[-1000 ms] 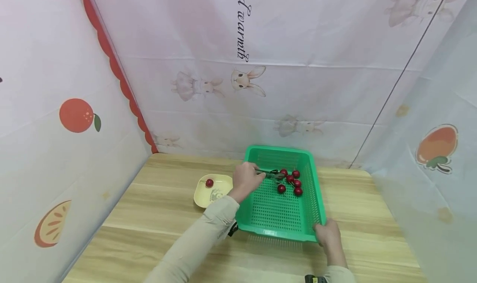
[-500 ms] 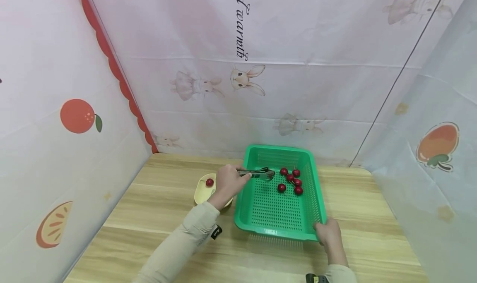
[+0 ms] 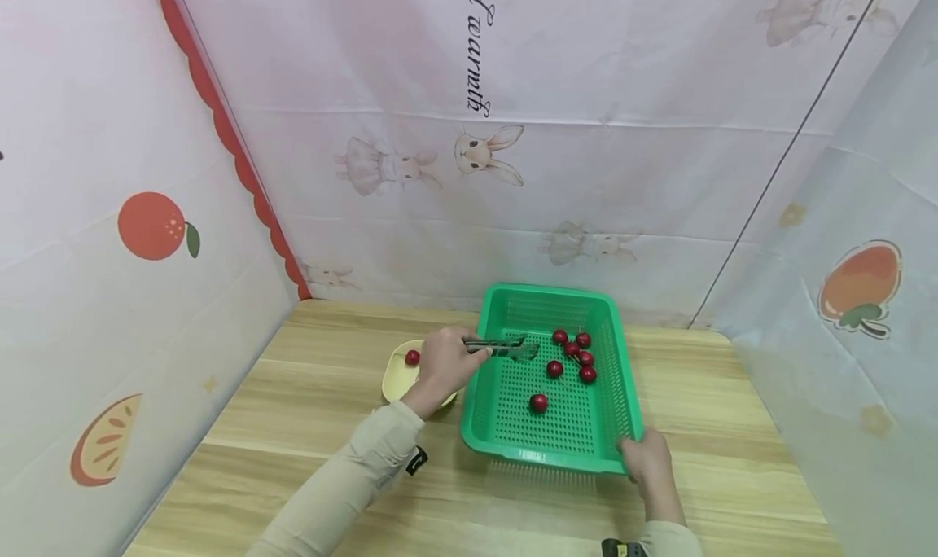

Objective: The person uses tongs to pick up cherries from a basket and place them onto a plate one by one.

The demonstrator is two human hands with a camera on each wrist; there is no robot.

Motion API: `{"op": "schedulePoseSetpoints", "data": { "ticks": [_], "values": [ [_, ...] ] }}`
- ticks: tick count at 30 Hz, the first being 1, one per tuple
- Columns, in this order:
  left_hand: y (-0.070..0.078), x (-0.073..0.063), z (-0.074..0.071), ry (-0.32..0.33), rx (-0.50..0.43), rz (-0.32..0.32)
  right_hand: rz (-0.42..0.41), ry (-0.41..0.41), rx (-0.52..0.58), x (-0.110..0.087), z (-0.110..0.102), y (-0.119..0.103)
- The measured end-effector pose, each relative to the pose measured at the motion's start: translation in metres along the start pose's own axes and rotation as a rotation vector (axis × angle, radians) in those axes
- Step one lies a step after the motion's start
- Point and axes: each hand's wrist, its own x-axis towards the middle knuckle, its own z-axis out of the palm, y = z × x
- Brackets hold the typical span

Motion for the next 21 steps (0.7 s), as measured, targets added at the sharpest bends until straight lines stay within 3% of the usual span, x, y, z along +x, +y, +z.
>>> {"op": "schedulePoseSetpoints", "data": {
  "ticks": [8, 21],
  "values": [
    [0.005, -0.006, 0.009, -0.094, -0.057, -0.018, 0.007, -0.002, -0.006, -0.001, 0.001, 0.000],
    [0.025, -0.011, -0.009, -0.271, 0.037, 0.084, 0.027, -0.006, 0.009, -0.001, 0.000, -0.003]
  ]
}}
